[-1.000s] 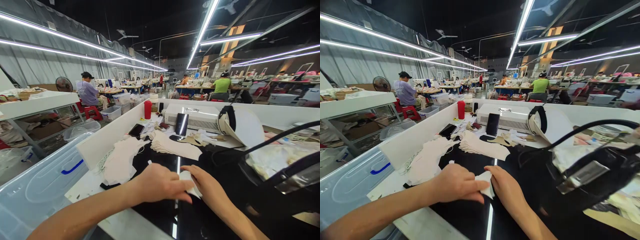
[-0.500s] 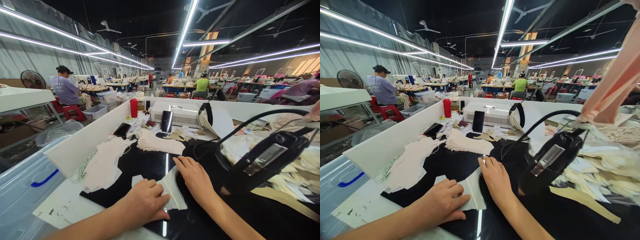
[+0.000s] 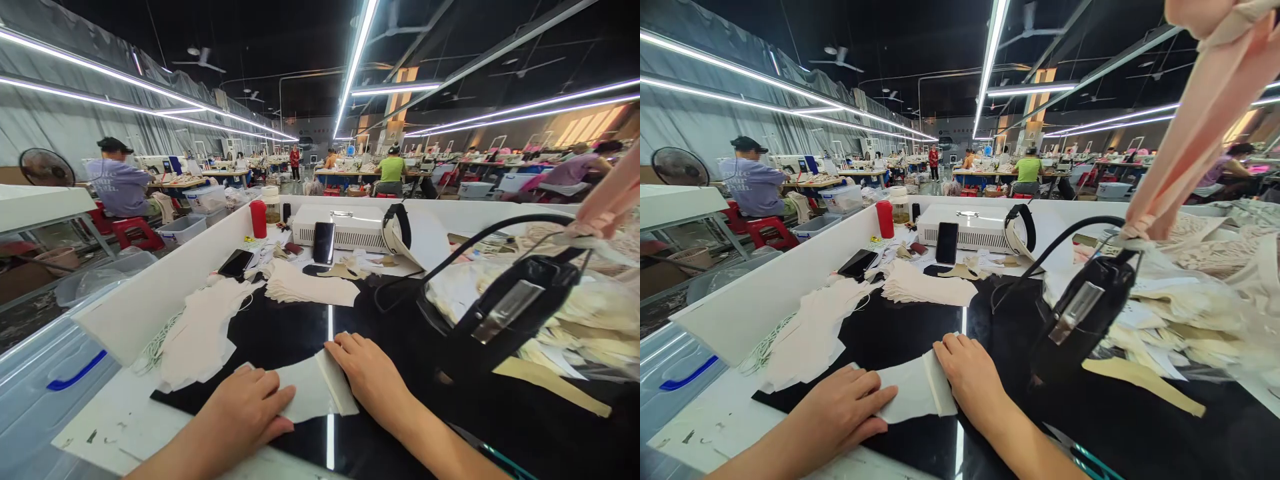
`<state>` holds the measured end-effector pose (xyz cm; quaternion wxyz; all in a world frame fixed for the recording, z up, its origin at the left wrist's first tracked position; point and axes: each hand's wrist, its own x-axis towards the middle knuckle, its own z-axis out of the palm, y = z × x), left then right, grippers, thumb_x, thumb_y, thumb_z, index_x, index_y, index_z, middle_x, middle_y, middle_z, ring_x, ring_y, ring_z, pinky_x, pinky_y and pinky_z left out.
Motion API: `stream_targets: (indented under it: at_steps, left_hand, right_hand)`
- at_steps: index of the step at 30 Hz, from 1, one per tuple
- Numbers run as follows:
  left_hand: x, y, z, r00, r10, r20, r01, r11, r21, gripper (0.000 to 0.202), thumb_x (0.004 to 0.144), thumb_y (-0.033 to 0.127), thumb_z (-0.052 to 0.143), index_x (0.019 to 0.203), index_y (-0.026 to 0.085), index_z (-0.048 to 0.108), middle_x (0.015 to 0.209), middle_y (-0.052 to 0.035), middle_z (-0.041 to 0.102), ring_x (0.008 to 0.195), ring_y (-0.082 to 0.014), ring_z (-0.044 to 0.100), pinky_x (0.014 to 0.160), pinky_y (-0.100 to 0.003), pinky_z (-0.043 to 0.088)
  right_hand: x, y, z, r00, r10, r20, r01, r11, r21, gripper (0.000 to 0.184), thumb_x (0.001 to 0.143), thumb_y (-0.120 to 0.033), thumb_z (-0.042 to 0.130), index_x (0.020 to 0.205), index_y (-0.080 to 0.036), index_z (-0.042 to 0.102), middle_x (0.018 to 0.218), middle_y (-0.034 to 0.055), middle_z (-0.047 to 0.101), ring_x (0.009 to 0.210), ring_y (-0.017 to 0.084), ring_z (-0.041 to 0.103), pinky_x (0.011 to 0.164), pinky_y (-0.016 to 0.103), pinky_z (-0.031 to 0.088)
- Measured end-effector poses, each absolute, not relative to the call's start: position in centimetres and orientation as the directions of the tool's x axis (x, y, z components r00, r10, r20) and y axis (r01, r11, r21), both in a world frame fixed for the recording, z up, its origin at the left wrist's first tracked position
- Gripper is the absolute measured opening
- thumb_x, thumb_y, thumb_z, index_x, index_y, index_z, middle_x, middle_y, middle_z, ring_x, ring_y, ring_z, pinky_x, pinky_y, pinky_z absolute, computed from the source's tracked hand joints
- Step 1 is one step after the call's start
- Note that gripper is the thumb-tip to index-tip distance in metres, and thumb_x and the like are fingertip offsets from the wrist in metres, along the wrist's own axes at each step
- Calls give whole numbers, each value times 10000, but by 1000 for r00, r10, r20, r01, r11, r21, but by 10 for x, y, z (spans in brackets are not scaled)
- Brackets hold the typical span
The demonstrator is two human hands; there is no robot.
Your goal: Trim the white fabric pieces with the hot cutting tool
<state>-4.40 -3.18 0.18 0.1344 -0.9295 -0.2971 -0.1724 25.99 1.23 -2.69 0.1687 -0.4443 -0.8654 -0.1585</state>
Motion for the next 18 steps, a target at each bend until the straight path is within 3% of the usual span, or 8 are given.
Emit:
stream_targets:
  at_steps: [3,6,8,10,12,15,18]
  left_hand:
    - [-72,-36,1,719,622,309,687,-703,-183,305,1243,366,566,991,246,690,737,32,715,568,-186,656,591,-337,376]
    - [-91,-36,4,549,803,232,830,-491,-265,467,1241,335,522,802,238,653,558,24,628,461,-211,618,530,-346,188]
    - [-92,-36,10,441,874,205,882,-380,-277,494,1228,320,524,756,233,639,533,16,606,462,-220,626,532,-331,145]
    - [-82,-38,17,432,877,211,891,-380,-247,445,1207,267,529,784,231,661,588,14,636,521,-218,663,516,-302,221]
    - [-64,-38,21,519,809,276,855,-481,-196,389,1183,185,510,842,229,692,697,5,685,613,-212,698,538,-283,390]
    - [-32,-36,18,663,644,382,707,-707,-36,299,1136,61,505,1060,205,756,1033,-55,818,869,-214,786,782,-310,636]
    - [-7,-30,10,726,542,423,564,-822,85,280,1125,24,536,1212,177,754,1265,-97,841,1101,-224,815,1006,-351,683]
  right_hand:
    - [258,12,-28,-546,716,434,824,553,124,496,849,156,600,1107,-231,772,1096,48,844,909,228,778,758,345,536]
    - [258,12,-27,-544,711,445,823,554,121,496,850,159,590,1100,-229,773,1062,43,844,880,222,774,753,339,532]
    - [258,12,-24,-546,702,458,819,562,115,515,848,164,575,1118,-223,779,1034,42,846,855,220,772,747,336,534]
    - [258,8,-20,-553,685,474,808,580,104,537,861,163,553,1172,-208,785,1043,50,851,852,217,778,754,333,553]
    - [258,0,-12,-565,664,490,790,607,89,553,904,144,528,1270,-188,777,1131,76,861,924,221,802,800,335,593]
    - [268,-26,4,-587,582,562,739,669,78,582,1009,75,497,1464,-206,726,1289,96,865,1132,231,819,969,353,640]
    - [299,-65,25,-500,421,757,704,707,71,625,1065,-46,669,1611,-351,684,1270,46,890,1129,249,831,1109,425,637]
